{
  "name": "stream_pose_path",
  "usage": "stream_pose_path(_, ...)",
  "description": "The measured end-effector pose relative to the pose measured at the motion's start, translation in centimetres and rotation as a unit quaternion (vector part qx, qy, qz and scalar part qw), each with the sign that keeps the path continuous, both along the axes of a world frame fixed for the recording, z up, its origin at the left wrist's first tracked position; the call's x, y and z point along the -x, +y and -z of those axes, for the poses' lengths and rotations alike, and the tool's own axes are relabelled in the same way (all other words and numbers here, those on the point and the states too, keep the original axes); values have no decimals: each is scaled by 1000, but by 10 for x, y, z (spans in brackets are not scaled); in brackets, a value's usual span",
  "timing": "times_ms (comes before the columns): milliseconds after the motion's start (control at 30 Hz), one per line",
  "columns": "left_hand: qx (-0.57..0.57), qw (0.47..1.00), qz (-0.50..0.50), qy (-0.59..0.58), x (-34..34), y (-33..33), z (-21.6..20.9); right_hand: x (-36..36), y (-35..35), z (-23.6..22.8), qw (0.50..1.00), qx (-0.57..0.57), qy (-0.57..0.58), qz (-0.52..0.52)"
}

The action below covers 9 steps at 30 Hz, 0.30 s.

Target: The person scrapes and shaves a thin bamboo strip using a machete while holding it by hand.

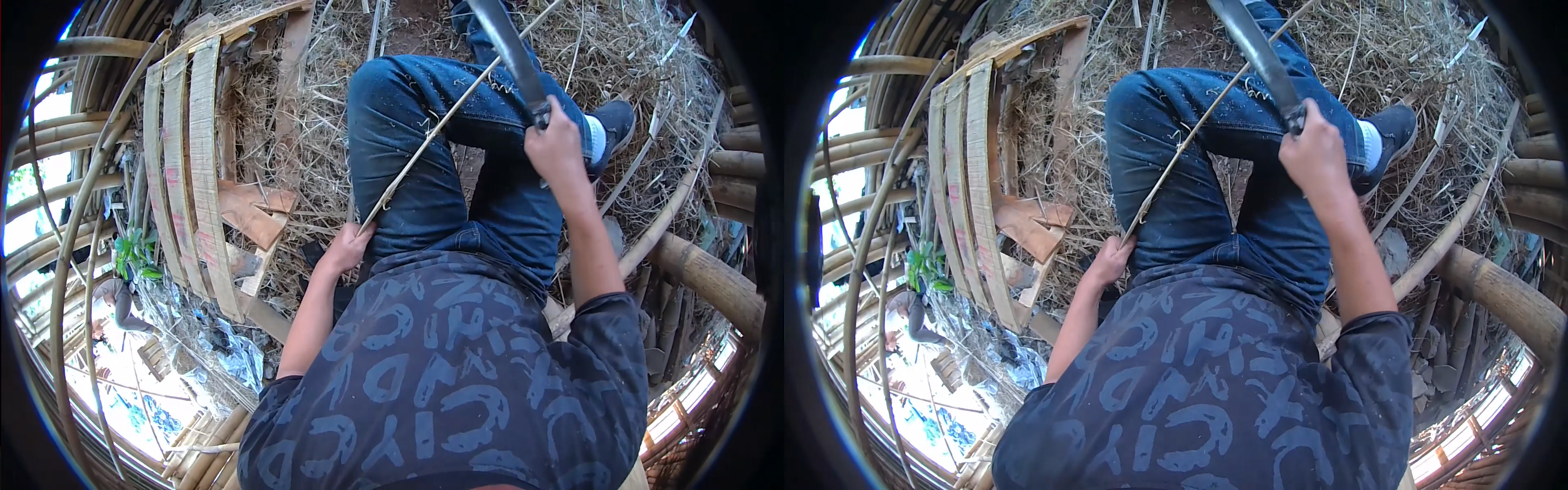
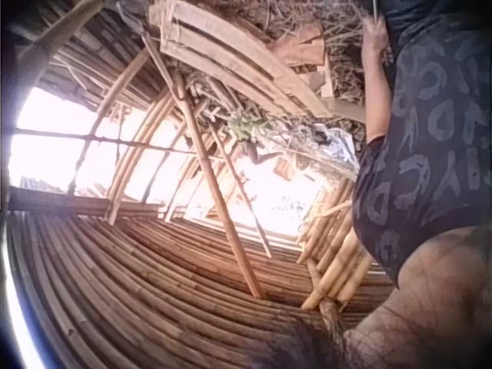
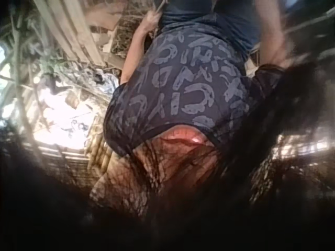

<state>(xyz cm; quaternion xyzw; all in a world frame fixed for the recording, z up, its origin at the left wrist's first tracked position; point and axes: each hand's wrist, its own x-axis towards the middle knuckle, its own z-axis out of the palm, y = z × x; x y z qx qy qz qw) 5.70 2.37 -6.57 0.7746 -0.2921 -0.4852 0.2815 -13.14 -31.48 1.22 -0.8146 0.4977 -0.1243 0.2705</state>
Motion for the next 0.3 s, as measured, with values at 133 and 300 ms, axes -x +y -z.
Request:
stream_pose_path(133, -76, 996, 14, 40, -2, 0, -6, 6, 10, 14, 999, -36, -33, 11)
stream_pose_path(300, -18, 998, -31, 52, 0, 6, 6, 2, 32, 20, 996, -70, -46, -36)
